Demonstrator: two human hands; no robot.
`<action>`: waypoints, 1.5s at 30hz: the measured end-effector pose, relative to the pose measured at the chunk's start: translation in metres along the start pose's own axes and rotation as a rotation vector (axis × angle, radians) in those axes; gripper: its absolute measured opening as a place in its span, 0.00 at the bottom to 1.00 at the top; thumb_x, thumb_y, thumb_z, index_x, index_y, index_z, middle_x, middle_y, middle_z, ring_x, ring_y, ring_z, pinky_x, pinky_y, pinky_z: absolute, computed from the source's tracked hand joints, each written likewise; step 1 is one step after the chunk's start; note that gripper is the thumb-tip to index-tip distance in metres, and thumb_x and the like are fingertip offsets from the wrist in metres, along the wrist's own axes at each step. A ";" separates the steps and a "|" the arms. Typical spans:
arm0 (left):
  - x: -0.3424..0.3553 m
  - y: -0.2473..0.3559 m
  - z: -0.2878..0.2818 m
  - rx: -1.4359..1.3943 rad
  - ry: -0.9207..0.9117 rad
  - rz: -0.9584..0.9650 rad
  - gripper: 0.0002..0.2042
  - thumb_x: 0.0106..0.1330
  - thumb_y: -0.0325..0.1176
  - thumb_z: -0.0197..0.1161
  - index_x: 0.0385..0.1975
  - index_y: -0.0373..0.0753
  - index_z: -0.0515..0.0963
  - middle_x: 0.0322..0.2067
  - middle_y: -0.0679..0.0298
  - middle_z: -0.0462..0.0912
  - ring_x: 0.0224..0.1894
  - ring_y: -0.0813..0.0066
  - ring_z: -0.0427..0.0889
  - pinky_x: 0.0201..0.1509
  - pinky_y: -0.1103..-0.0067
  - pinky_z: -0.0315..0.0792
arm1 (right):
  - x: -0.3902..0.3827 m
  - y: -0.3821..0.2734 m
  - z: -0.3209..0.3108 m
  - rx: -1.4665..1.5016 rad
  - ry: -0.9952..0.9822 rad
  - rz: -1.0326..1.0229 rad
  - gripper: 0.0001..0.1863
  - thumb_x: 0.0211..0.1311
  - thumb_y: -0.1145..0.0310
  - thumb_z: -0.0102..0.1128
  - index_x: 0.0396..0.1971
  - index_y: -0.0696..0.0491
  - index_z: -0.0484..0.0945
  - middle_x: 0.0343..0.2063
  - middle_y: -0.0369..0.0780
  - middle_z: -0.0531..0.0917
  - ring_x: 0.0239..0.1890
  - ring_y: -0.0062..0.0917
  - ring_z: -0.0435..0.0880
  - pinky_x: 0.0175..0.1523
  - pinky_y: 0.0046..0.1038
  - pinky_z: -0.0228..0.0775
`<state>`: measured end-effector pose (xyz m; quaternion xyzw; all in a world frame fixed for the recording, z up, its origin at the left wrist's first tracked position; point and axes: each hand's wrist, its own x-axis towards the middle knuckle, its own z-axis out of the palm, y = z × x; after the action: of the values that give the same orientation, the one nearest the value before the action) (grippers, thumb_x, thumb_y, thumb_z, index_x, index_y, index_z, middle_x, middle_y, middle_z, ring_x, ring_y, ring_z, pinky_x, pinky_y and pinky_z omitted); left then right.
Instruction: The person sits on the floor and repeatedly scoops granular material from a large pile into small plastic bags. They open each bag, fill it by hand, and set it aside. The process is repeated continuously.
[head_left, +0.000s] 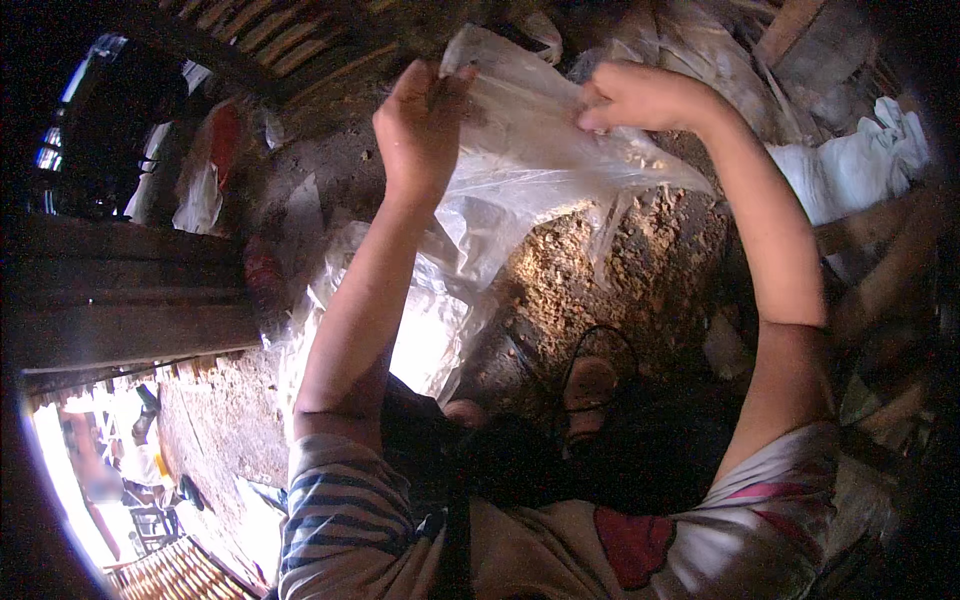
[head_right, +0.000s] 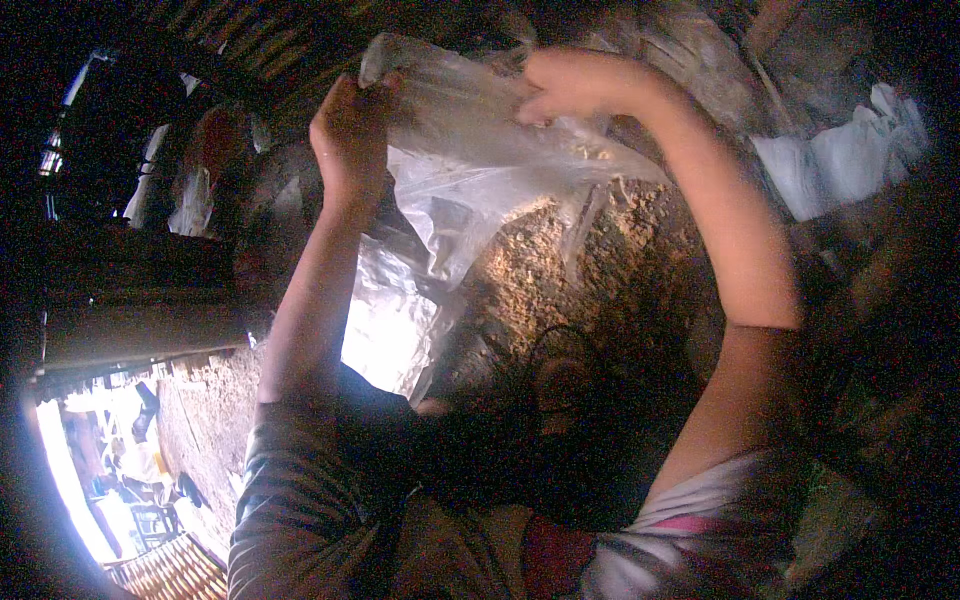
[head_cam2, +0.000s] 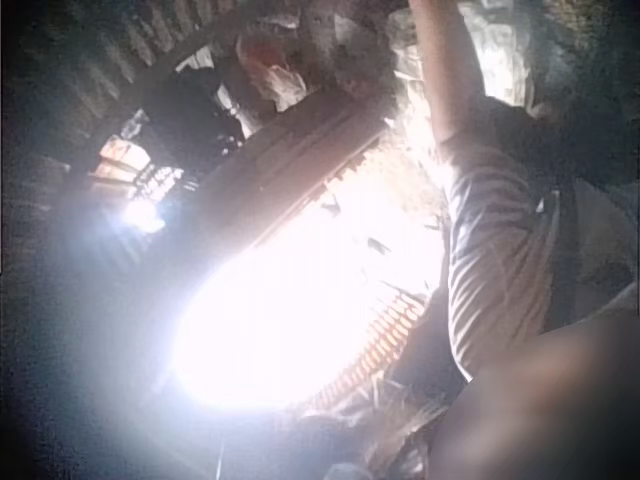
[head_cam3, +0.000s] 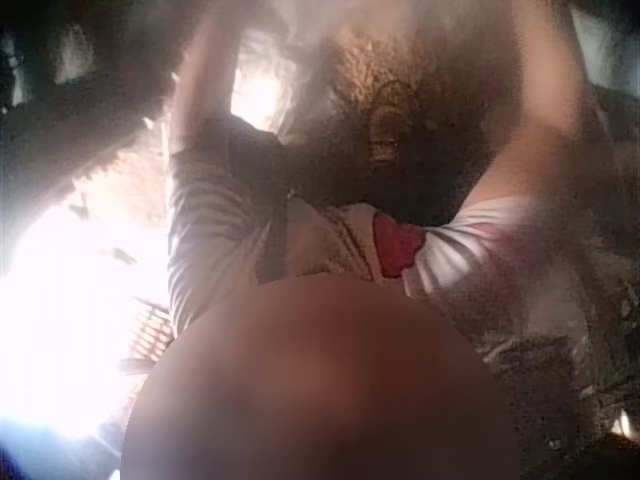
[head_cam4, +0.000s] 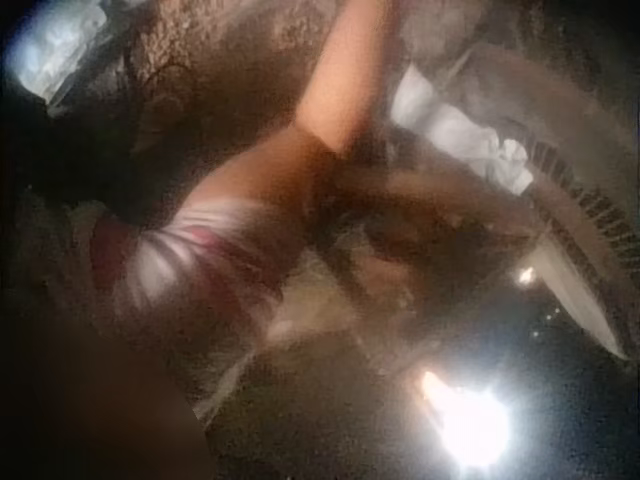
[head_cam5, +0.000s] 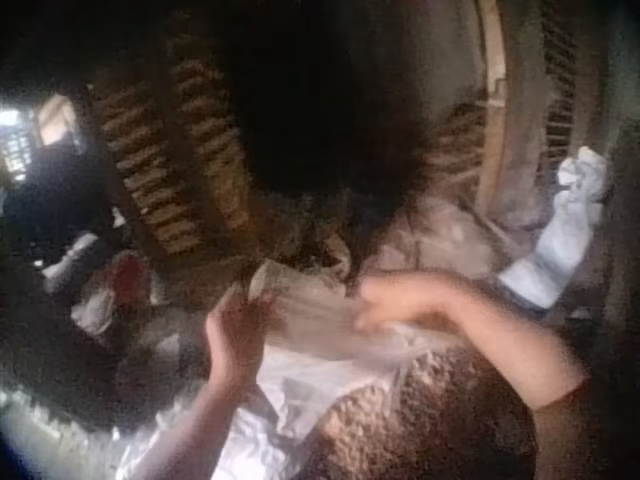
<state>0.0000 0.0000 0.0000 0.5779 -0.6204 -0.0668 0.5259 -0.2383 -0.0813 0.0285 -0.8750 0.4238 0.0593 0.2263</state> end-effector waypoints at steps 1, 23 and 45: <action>0.002 0.002 -0.002 -0.003 0.024 -0.005 0.11 0.63 0.33 0.68 0.26 0.36 0.74 0.20 0.67 0.76 0.27 0.84 0.64 0.29 0.83 0.66 | -0.009 0.008 -0.004 -0.028 -0.076 -0.005 0.31 0.57 0.52 0.64 0.53 0.60 0.73 0.46 0.50 0.80 0.46 0.31 0.80 0.49 0.31 0.70; 0.040 0.013 -0.057 -0.645 0.141 -0.173 0.10 0.65 0.27 0.64 0.44 0.33 0.76 0.41 0.64 0.81 0.43 0.79 0.76 0.51 0.84 0.67 | -0.030 0.063 -0.047 0.416 0.491 -0.243 0.16 0.65 0.58 0.60 0.38 0.58 0.80 0.30 0.32 0.81 0.37 0.14 0.76 0.46 0.21 0.67; 0.043 0.059 -0.030 -0.209 -0.411 0.398 0.11 0.59 0.33 0.68 0.39 0.39 0.78 0.37 0.59 0.82 0.45 0.60 0.78 0.58 0.68 0.65 | -0.035 -0.046 -0.052 0.342 0.290 -0.511 0.12 0.57 0.70 0.67 0.37 0.61 0.79 0.30 0.32 0.82 0.35 0.12 0.75 0.43 0.21 0.68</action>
<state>-0.0070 0.0009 0.0788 0.3622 -0.8045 -0.1416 0.4489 -0.2298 -0.0543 0.1010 -0.9017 0.2226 -0.1964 0.3145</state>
